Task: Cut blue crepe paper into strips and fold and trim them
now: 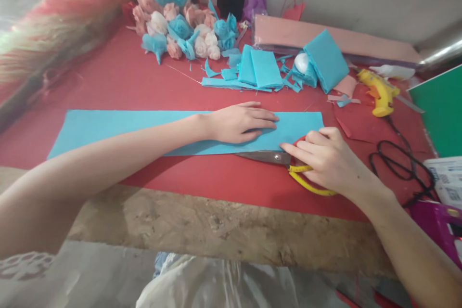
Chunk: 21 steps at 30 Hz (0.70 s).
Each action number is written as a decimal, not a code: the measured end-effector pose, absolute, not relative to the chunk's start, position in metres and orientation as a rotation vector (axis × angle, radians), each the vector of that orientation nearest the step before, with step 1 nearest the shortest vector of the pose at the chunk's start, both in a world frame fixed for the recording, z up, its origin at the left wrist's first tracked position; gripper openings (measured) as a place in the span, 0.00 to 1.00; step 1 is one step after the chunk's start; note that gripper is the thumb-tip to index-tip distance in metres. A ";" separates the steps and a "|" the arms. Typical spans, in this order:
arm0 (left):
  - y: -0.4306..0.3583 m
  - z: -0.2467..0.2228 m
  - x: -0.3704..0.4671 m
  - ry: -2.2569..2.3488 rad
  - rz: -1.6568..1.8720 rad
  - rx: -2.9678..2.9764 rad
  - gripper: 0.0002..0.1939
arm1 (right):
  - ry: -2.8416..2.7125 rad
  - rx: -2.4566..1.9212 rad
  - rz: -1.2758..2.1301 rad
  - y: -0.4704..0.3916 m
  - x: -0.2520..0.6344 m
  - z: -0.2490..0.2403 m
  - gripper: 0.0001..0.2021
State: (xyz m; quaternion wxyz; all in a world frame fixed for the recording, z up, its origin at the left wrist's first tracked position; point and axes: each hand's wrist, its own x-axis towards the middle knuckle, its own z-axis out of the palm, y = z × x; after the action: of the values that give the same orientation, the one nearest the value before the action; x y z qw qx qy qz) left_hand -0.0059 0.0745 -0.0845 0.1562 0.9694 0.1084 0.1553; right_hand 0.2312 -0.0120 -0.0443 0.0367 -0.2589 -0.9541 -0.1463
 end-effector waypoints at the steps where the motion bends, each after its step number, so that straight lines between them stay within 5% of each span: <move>1: 0.075 -0.083 -0.006 0.309 0.460 2.773 0.21 | -2.931 -0.801 -0.461 -0.012 0.231 -0.044 0.19; 21: 0.060 -0.081 -0.049 0.300 0.365 2.776 0.21 | -3.005 -1.189 -0.468 -0.040 0.257 -0.049 0.24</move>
State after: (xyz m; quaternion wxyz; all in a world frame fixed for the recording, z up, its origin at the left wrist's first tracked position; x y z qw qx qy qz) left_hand -0.0492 0.0595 -0.0814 0.1623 0.9728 0.1050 0.1279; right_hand 0.2569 -0.0399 -0.0487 -0.0617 -0.3634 -0.9185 -0.1432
